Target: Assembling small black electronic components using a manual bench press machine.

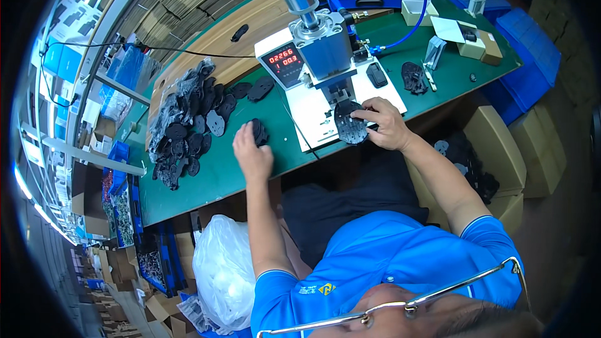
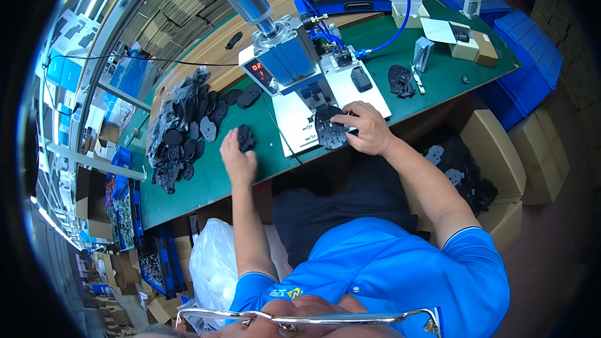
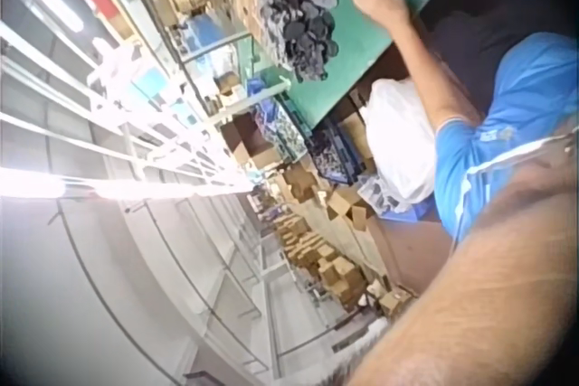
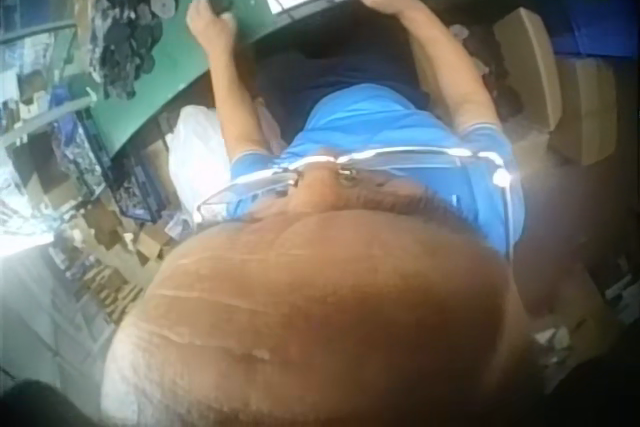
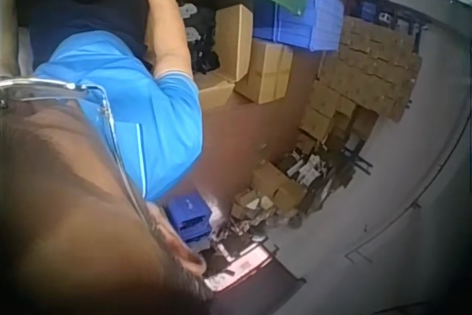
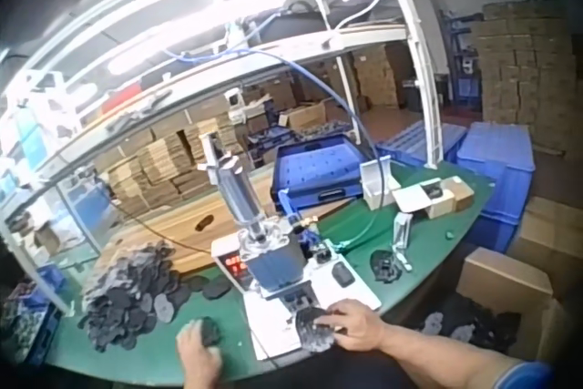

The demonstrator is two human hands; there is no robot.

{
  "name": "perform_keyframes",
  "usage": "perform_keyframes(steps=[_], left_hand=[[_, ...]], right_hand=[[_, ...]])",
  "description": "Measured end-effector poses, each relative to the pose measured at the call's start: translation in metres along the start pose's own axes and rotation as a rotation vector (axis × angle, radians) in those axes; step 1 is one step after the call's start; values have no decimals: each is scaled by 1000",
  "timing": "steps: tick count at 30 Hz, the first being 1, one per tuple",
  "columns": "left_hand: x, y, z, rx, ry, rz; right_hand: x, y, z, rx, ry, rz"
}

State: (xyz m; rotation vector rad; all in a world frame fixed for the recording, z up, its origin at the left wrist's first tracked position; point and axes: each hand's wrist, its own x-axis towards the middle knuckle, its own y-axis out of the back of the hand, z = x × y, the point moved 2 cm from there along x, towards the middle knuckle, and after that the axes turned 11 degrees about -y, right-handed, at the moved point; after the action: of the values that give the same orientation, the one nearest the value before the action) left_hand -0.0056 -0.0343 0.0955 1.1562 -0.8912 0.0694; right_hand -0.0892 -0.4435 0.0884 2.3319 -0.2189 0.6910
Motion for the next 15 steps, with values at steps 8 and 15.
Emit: perform_keyframes(steps=[8, 15], left_hand=[[-44, -7, -68, 29, 197, -132], [-46, -8, -59, 29, 180, -16]], right_hand=[[0, -4, 1, 28, -9, -1], [-2, -5, 2, 53, -38, -30]])
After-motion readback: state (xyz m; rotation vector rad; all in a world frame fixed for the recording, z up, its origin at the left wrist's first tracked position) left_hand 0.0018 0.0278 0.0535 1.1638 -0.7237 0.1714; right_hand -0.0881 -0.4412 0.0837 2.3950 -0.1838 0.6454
